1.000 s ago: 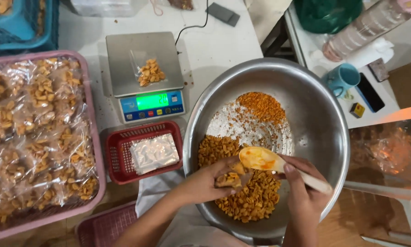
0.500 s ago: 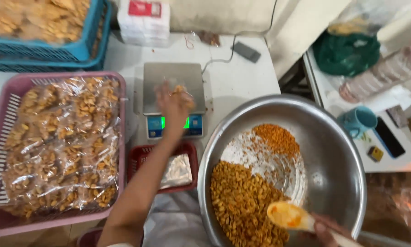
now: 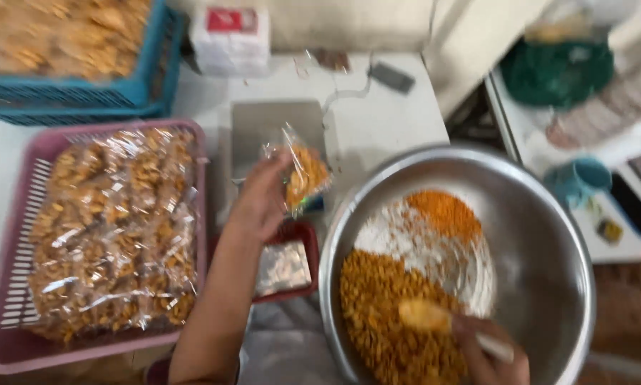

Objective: The person scoops roasted nuts from a large metal bowl using a plastic spoon and transfers them into small plastic bags placed on a digital scale. The person repeatedly weighs and adjusts the contents until the target weight is reached, then moves the filled bag into a pink basket.

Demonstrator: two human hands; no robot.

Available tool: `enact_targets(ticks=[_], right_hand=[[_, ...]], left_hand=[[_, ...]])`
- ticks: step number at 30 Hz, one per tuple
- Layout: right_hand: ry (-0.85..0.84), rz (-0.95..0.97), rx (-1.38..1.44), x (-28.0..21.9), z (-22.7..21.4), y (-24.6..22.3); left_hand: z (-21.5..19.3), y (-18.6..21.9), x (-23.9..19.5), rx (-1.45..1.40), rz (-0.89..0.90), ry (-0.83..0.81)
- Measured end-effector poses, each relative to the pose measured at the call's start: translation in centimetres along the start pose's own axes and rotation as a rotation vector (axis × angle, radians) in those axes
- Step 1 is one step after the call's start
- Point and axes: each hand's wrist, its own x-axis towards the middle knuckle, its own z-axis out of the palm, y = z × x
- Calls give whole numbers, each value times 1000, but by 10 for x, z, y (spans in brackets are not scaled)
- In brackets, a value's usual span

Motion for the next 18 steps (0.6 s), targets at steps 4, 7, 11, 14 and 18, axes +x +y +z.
enact_targets(ticks=[4,7,11,14,18], right_hand=[[62,-114,-69,-3,0,-22],[107,-155,75,2,7,-38],[128,-207,244,15,21,-49],[5,-279,319,19,31,-38],[-21,-186,246,16,40,-33]], left_hand=[[31,-26,-84,169,-540,-295],[31,-62,-118,194,-770,-357],[46,-75,-150,175,-1012,-330],[32,-102,-165,164,-1064,-302],[33,-106,-175,42,-1103,-206]])
